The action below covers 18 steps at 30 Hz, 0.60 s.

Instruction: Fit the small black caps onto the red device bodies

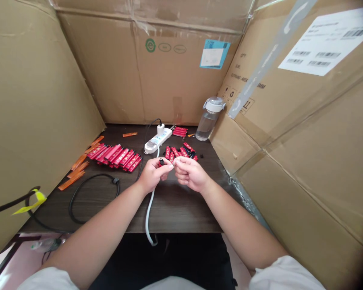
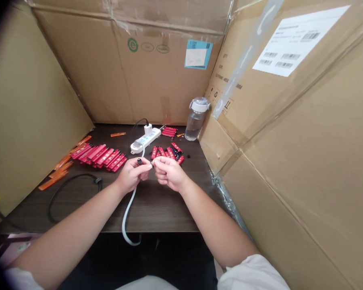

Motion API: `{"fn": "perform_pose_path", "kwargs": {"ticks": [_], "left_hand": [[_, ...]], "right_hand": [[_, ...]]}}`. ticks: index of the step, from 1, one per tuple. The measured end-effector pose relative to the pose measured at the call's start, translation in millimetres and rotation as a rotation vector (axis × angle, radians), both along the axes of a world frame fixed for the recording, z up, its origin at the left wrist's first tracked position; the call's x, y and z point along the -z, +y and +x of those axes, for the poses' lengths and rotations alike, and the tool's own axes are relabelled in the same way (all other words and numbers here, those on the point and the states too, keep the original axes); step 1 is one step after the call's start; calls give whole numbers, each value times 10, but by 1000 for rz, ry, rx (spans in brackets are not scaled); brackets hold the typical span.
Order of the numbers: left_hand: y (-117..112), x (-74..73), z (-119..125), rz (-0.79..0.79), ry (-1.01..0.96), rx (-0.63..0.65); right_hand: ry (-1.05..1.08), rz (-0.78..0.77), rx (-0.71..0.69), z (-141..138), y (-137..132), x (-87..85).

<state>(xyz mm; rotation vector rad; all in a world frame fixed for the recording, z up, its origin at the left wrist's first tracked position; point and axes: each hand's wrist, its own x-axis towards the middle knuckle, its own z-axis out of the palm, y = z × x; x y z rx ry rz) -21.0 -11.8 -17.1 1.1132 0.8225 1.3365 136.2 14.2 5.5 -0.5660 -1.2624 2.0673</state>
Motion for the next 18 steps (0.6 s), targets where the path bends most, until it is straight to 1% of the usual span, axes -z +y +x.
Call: {"fn": "perform_pose_path", "kwargs": {"ticks": [4, 8, 12, 15, 18], "left_hand": [[-10, -26, 2, -8, 18, 8], [-22, -47, 6, -21, 81, 12], [-18, -22, -10, -27, 152, 57], [-4, 15, -33, 6, 231, 104], [8, 31, -45, 62, 325, 120]], "right_hand": [[-34, 57, 53, 3, -2, 11], [-78, 129, 117, -6, -16, 16], [-144, 208, 168, -20, -11, 24], [-148, 269, 272, -20, -3, 16], [-134, 345, 371, -5, -11, -4]]}}
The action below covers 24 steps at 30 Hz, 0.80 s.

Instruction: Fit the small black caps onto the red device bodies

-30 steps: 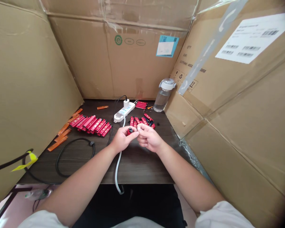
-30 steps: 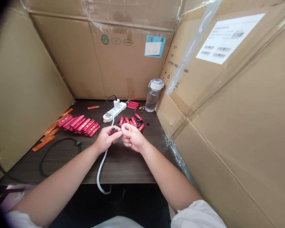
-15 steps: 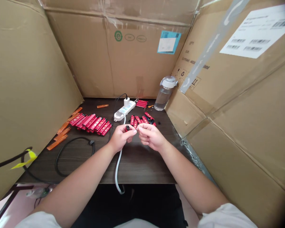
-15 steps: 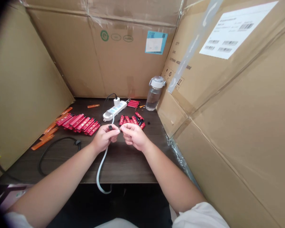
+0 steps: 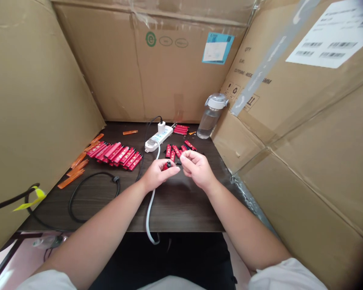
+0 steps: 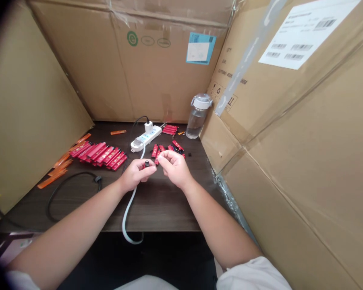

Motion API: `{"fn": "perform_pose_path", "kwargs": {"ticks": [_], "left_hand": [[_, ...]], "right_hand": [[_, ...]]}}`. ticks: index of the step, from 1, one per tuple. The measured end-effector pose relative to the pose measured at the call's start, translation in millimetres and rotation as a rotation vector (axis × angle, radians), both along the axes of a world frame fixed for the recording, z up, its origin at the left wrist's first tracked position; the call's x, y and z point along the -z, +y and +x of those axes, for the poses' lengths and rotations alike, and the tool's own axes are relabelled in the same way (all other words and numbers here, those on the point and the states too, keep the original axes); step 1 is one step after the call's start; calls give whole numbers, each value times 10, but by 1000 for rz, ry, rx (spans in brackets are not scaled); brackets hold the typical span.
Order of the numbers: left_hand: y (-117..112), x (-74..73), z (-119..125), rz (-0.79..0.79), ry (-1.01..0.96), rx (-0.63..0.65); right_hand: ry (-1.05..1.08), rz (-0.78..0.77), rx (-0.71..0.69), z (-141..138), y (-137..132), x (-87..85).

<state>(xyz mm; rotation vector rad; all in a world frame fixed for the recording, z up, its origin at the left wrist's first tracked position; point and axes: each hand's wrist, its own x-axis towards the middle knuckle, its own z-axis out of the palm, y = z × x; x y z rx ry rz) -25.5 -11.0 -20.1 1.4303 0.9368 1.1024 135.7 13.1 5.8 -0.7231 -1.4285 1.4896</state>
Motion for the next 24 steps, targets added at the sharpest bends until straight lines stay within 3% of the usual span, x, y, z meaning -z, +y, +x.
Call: {"fn": "perform_pose_path", "kwargs": {"ticks": [5, 14, 24], "left_hand": [[-4, -49, 9, 85, 114, -26], [-18, -124, -19, 158, 297, -65], [-36, -142, -29, 189, 392, -69]], "right_hand": [[-124, 126, -19, 34, -27, -7], [-169, 153, -49, 66, 8, 36], [-338, 379, 2, 81, -9, -12]]}}
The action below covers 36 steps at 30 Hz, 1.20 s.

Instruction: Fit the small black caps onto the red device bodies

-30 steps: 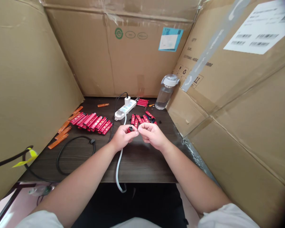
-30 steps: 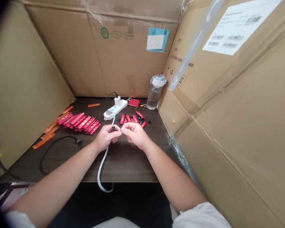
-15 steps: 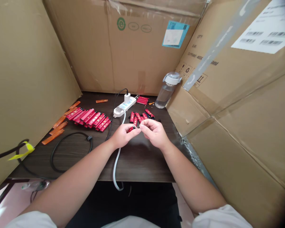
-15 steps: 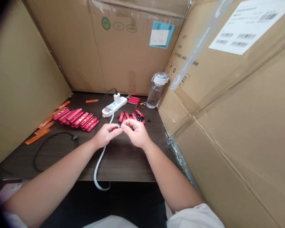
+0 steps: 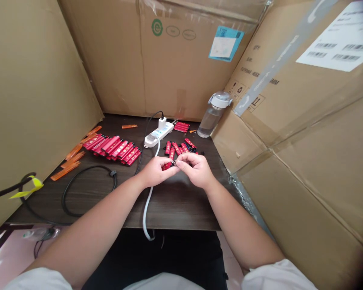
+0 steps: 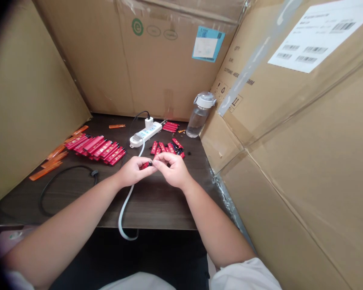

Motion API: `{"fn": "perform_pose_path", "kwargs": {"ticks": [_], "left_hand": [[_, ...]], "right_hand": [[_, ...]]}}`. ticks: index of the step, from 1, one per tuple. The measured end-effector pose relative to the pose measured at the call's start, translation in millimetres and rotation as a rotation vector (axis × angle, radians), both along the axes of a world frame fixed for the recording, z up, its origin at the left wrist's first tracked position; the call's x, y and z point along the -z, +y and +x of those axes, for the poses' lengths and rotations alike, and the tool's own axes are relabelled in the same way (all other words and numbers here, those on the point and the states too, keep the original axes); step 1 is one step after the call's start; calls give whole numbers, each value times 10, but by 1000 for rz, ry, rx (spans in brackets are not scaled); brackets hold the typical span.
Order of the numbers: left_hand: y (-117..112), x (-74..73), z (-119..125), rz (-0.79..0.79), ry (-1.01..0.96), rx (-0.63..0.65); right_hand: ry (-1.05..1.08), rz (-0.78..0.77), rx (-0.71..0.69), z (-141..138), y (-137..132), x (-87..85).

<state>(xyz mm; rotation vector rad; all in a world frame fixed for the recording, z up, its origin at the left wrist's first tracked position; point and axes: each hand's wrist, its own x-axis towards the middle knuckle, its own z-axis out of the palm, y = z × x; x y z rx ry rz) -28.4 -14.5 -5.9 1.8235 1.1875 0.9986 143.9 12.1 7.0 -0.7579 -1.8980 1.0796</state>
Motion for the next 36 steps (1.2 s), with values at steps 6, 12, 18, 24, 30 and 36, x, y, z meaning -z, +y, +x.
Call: {"fn": "perform_pose_path", "kwargs": {"ticks": [6, 12, 18, 24, 30, 36], "left_hand": [[2, -2, 19, -25, 43, -2], [2, -8, 42, -55, 42, -30], [-1, 43, 35, -11, 122, -34], [15, 106, 33, 55, 144, -37], [2, 85, 35, 50, 96, -33], [-22, 73, 41, 25, 41, -1]], "right_hand": [[-54, 40, 7, -13, -21, 4], [-71, 152, 80, -40, -41, 33], [-44, 19, 55, -54, -6, 62], [99, -272, -3, -72, 29, 79], [244, -529, -47, -97, 33, 110], [389, -811, -175, -118, 35, 99]]}}
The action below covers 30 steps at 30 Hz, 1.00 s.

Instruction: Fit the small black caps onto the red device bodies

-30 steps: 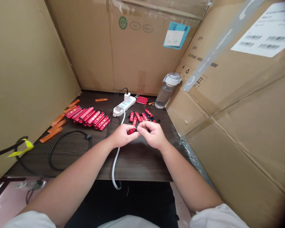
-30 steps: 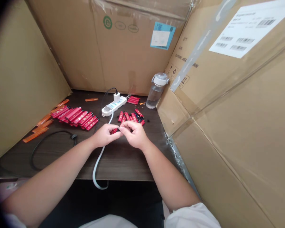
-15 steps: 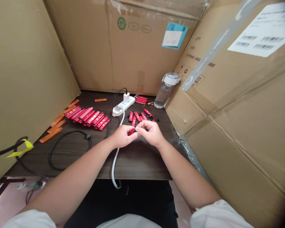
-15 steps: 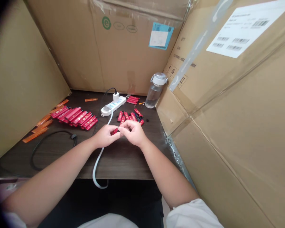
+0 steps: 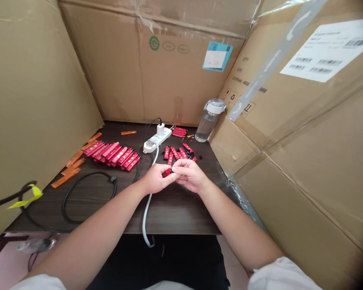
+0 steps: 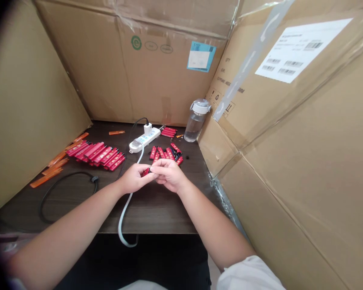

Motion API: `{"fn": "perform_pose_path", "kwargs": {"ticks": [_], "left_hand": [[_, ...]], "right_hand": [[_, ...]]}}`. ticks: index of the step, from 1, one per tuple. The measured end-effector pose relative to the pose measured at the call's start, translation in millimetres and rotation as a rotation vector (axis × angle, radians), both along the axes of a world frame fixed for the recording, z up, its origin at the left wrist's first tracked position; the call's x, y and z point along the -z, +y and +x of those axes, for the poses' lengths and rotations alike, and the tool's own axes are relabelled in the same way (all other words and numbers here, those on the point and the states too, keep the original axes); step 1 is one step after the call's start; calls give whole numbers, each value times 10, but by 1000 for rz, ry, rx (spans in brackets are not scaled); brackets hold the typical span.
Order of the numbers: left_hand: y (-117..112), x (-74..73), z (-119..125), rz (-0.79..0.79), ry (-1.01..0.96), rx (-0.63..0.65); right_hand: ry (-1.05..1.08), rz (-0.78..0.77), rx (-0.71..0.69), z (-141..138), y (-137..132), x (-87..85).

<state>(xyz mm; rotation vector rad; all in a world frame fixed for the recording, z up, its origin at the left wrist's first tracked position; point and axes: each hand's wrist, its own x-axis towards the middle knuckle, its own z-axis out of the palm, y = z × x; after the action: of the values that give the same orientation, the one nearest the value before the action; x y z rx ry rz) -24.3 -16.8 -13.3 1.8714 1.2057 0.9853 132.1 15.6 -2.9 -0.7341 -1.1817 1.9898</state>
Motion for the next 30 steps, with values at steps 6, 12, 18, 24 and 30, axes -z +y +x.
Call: {"fn": "perform_pose_path", "kwargs": {"ticks": [6, 12, 18, 24, 30], "left_hand": [[-1, -19, -19, 24, 23, 9], [-12, -72, -14, -3, -12, -15], [-18, -67, -28, 10, 0, -35], [-10, -51, -27, -13, -12, -13], [4, -40, -25, -46, -23, 5]], "right_hand": [[50, -80, -100, 41, 29, -20], [135, -133, -135, 82, 90, -27], [161, -135, -56, 85, 97, -59], [165, -282, 78, 83, 195, 24], [118, -281, 237, 42, 192, 37]]}}
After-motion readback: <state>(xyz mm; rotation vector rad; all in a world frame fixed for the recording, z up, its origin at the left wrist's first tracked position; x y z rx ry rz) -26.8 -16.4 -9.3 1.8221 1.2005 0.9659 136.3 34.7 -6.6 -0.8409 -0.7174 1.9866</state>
